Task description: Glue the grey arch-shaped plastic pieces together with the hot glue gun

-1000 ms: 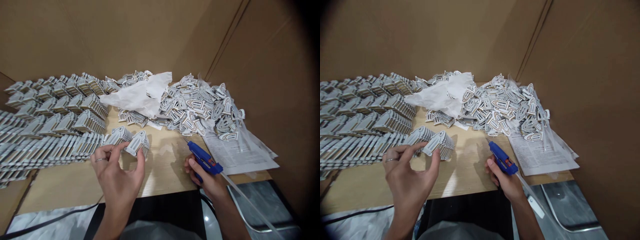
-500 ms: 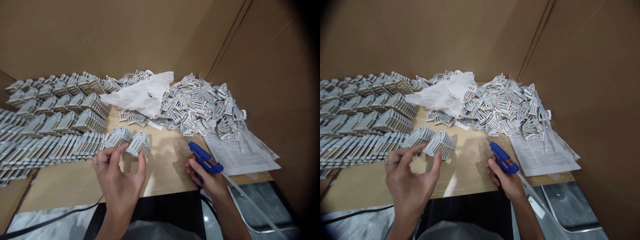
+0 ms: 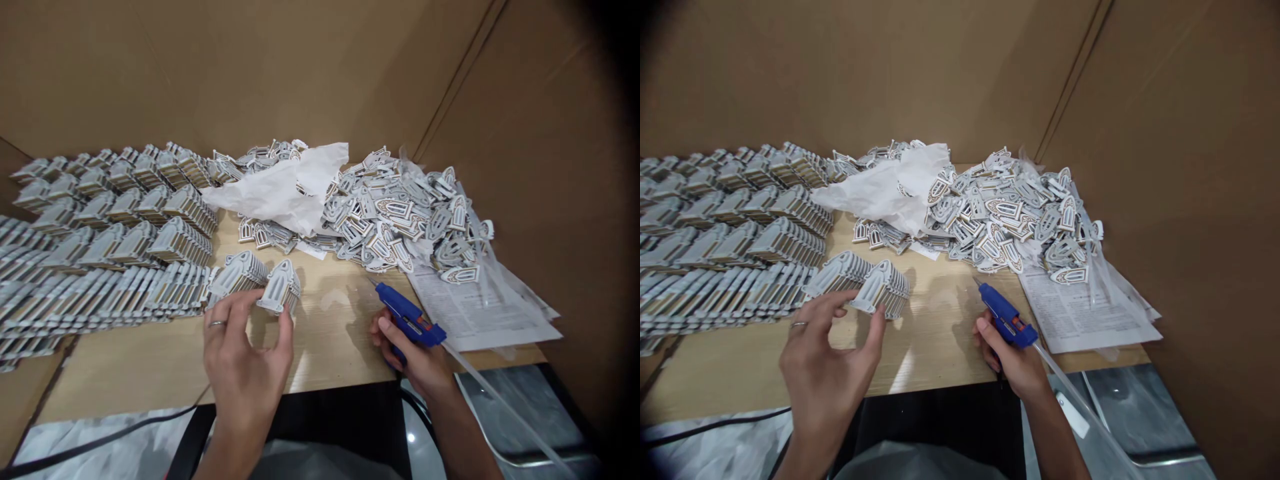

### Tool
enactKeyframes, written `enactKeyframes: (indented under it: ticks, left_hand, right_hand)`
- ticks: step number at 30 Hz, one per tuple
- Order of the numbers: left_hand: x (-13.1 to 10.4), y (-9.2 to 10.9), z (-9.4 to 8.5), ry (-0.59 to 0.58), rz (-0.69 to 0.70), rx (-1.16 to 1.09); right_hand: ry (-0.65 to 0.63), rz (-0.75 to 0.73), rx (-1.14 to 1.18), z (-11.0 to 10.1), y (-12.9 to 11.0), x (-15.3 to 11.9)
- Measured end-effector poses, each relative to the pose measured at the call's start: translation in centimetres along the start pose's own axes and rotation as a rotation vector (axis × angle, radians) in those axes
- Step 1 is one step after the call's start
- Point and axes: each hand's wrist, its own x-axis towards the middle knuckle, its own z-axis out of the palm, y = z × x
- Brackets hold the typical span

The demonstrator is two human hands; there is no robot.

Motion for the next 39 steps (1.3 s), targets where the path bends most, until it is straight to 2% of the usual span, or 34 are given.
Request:
enactKeyframes:
  ticks: [8, 15, 22, 30, 39]
  left_hand:
    - [-0.4, 0.3, 0.4, -0.015, -0.014, 0.013]
    - [-1.0, 0.6, 1.2, -0.014, -0.070, -0.011]
    - [-2.6, 0.9, 2.2, -0.041, -0.192, -0.067]
    - [-3.8, 0.4, 2.9, -0.097, -0.310, -0.100]
    - [-4.5, -0.2, 3.6, -0.123, -0.334, -0.151]
  right_hand:
    - [-0.016, -0.014, -0.025, -0.3, 0.6, -0.2]
    - [-0.021, -0.032, -0.191, 0.1, 1.1, -0.5]
    - [-0.041, -0.055, -0.093, 0.4, 1.2, -0.2]
    - [-0.056, -0.038, -0.098, 0.2, 1.2, 0.0]
    - [-0.063, -0.034, -0.128, 0.2, 1.0, 0.0]
